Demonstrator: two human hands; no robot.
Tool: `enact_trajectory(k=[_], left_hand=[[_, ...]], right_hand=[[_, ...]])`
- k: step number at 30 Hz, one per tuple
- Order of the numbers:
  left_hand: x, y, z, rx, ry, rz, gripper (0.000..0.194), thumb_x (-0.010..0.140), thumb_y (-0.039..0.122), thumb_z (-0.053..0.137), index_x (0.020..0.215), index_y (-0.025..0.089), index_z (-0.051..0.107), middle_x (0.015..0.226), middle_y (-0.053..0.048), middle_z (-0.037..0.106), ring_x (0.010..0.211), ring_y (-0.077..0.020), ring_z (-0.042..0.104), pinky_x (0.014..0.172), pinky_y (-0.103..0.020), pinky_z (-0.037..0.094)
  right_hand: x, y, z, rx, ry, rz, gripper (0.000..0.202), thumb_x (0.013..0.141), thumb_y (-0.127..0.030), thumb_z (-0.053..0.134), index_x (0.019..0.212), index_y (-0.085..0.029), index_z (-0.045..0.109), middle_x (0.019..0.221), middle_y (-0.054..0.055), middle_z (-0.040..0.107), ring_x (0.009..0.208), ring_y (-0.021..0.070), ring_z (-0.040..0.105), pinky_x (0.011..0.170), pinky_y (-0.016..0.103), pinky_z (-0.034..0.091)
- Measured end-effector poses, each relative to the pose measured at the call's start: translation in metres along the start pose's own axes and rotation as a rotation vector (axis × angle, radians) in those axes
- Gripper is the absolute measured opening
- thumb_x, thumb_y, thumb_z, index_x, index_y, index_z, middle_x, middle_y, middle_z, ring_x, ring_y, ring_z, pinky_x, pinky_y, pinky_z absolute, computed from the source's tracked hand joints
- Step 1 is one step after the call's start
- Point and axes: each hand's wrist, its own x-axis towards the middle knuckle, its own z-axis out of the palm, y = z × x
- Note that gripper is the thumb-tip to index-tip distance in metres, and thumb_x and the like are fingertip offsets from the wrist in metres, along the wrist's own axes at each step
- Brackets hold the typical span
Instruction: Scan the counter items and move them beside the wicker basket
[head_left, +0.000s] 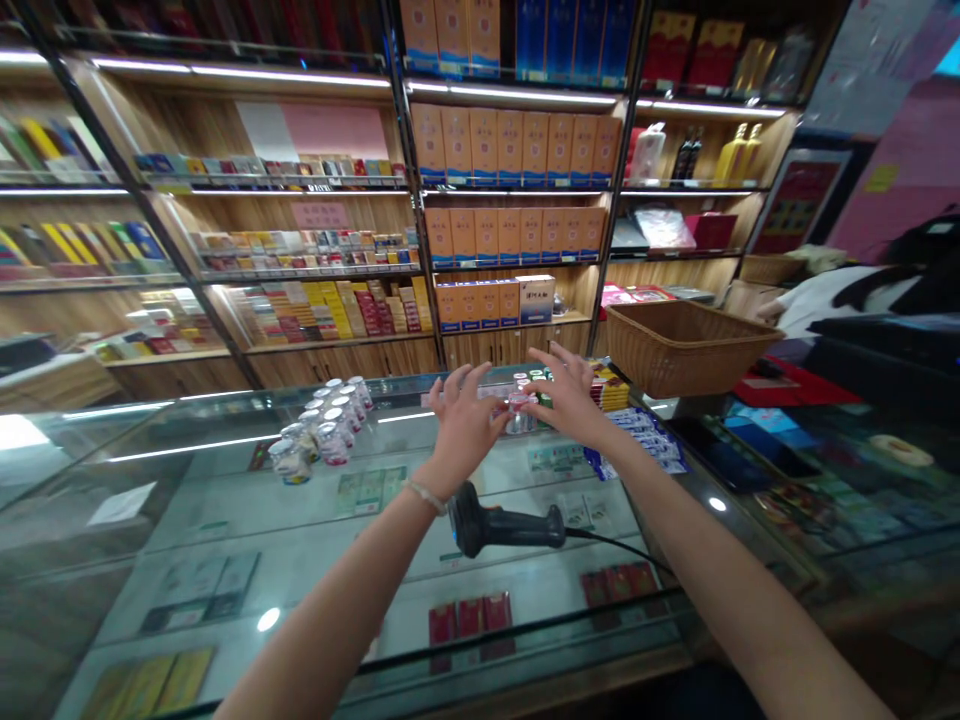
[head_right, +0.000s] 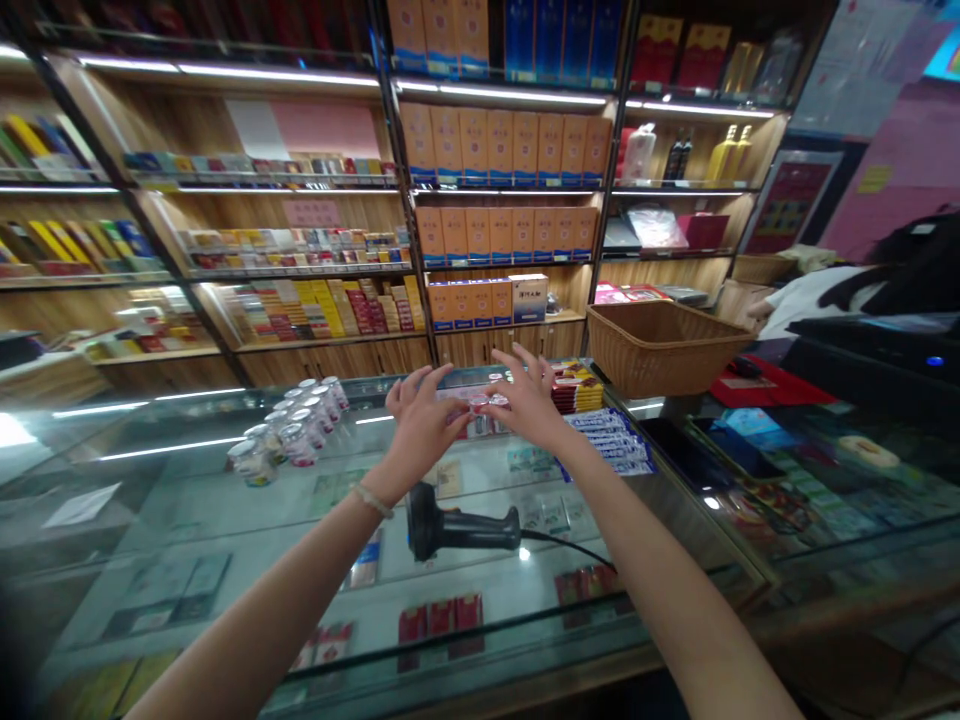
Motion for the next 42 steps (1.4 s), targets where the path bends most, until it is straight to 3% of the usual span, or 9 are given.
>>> enact_trajectory(k=[4, 9, 19, 27, 31, 35, 38, 42], left_hand=[[0.009, 0.011, 0.021, -0.018, -0.051, 0.012, 0.005, 0.078, 0.03, 0.082, 0.074, 0.03, 0.079, 0.144, -0.004, 0.061, 0.139, -0.0377, 0.041, 0.115, -0.067, 0.024], [0.012, 0.01, 0.044, -0.016, -0.116, 0.039, 0.007, 0.077, 0.028, 0.081, 0.071, 0.03, 0.079, 0.136, -0.004, 0.066, 0.136, -0.0368, 0.043, 0.114, -0.067, 0.025], [0.012, -0.001, 0.07, 0.057, -0.221, 0.138, 0.006, 0.077, 0.026, 0.082, 0.073, 0.027, 0.077, 0.138, -0.004, 0.065, 0.136, -0.038, 0.044, 0.112, -0.066, 0.027], [0.015, -0.003, 0.071, 0.08, -0.285, 0.124, 0.004, 0.082, 0.031, 0.078, 0.079, 0.029, 0.078, 0.141, -0.002, 0.063, 0.138, -0.0363, 0.043, 0.114, -0.066, 0.026], [0.018, -0.006, 0.068, 0.084, -0.286, 0.121, 0.009, 0.079, 0.036, 0.08, 0.078, 0.028, 0.076, 0.139, -0.004, 0.064, 0.139, -0.0369, 0.042, 0.116, -0.067, 0.023], [0.02, -0.013, 0.065, 0.07, -0.241, 0.109, 0.025, 0.076, 0.033, 0.082, 0.098, 0.028, 0.073, 0.143, -0.008, 0.061, 0.139, -0.0349, 0.043, 0.118, -0.062, 0.026], [0.022, -0.018, 0.064, 0.041, -0.243, 0.19, 0.036, 0.077, 0.033, 0.081, 0.111, 0.029, 0.069, 0.152, -0.009, 0.053, 0.143, -0.0338, 0.04, 0.119, -0.06, 0.025], [0.024, -0.024, 0.064, 0.011, -0.263, 0.318, 0.033, 0.079, 0.034, 0.08, 0.11, 0.031, 0.07, 0.156, -0.007, 0.05, 0.146, -0.0333, 0.037, 0.12, -0.059, 0.023]], right_hand=[[-0.009, 0.021, 0.005, -0.009, -0.02, 0.023, 0.016, 0.088, -0.045, 0.074, 0.095, -0.031, 0.079, 0.16, 0.004, 0.046, 0.153, 0.036, 0.024, 0.117, 0.066, 0.019], [-0.017, 0.037, 0.021, -0.007, -0.065, 0.03, 0.014, 0.088, -0.04, 0.075, 0.093, -0.028, 0.078, 0.159, 0.007, 0.048, 0.152, 0.0361, 0.027, 0.117, 0.068, 0.02], [-0.03, 0.04, 0.047, -0.056, -0.089, 0.033, 0.011, 0.088, -0.034, 0.075, 0.095, -0.026, 0.078, 0.16, 0.01, 0.046, 0.151, 0.0374, 0.029, 0.117, 0.067, 0.02], [-0.039, 0.043, 0.067, -0.124, 0.051, 0.037, 0.016, 0.09, -0.038, 0.072, 0.101, -0.027, 0.075, 0.154, 0.01, 0.052, 0.148, 0.0335, 0.033, 0.12, 0.059, 0.015], [-0.044, 0.047, 0.071, -0.15, 0.069, 0.004, 0.03, 0.091, -0.041, 0.068, 0.116, -0.026, 0.07, 0.152, 0.012, 0.051, 0.149, 0.0319, 0.031, 0.122, 0.055, 0.013], [-0.051, 0.051, 0.072, -0.16, 0.084, -0.019, 0.044, 0.087, -0.042, 0.069, 0.126, -0.023, 0.062, 0.153, 0.014, 0.048, 0.15, 0.0319, 0.028, 0.122, 0.053, 0.013], [-0.056, 0.054, 0.074, -0.169, 0.105, -0.048, 0.047, 0.085, -0.042, 0.07, 0.127, -0.023, 0.06, 0.152, 0.014, 0.048, 0.15, 0.032, 0.028, 0.122, 0.052, 0.014], [-0.058, 0.055, 0.079, -0.176, 0.124, -0.073, 0.05, 0.084, -0.041, 0.072, 0.128, -0.022, 0.057, 0.152, 0.015, 0.048, 0.149, 0.0323, 0.03, 0.122, 0.052, 0.015]])
